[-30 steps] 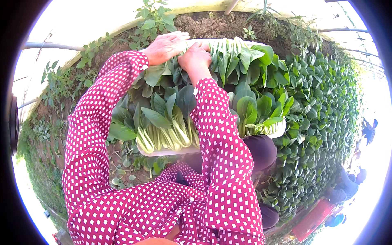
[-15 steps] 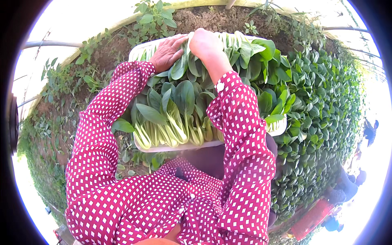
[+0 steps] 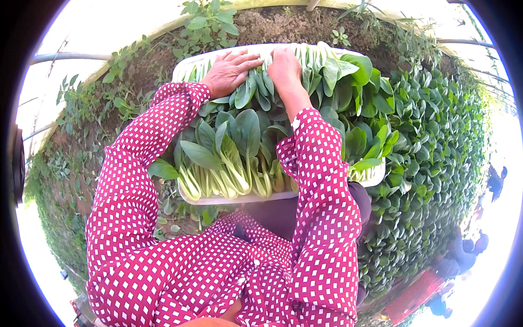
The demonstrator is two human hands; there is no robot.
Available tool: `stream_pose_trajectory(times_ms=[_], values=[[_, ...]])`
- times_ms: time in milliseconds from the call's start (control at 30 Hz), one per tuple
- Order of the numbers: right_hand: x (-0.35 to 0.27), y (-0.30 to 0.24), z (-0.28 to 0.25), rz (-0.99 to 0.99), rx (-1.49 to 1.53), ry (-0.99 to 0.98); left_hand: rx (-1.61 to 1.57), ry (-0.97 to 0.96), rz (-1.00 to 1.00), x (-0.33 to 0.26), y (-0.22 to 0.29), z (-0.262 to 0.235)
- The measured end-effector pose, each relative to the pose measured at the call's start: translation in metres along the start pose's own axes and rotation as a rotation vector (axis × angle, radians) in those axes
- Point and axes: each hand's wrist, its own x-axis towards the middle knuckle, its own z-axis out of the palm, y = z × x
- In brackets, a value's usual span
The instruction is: The person harvests bok choy from the ground using a knife and places the vegetables into a plastic crate.
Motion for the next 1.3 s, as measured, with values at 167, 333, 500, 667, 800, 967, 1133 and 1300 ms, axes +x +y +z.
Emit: stream_pose_trajectory(times_ms=[167,333,500,667,800,967,1133,1300], values=[[0.022,-0.036,-0.053,0.009,-0.115,-0.182,0.086,-0.036,-0.021,-0.009,-0.004,0.002],[0.028,0.025,-0.093,-0.03,-0.583,-0.107,0.067,-0.056,-0.03,-0.002,0.007,0.0],[-0.029,0.085,-0.055,0.017,-0.423,-0.037,0.083,-0.035,-0.015,-0.003,0.012,-0.003],[-0.042,0.1,-0.044,-0.071,-0.392,0.046,0.059,-0.091,-0.059,-0.004,0.02,-0.006],[-0.042,0.098,-0.041,-0.105,-0.365,0.087,0.05,-0.067,-0.043,-0.006,0.02,-0.006],[-0.011,0.087,-0.063,0.016,-0.179,-0.108,0.07,-0.056,-0.053,-0.01,0.015,-0.004],[0.035,0.083,-0.078,0.088,-0.159,-0.105,0.089,-0.065,-0.046,-0.004,0.014,0.0],[0.048,0.082,-0.061,0.051,-0.186,-0.185,0.104,-0.031,-0.041,-0.013,0.004,0.002]])
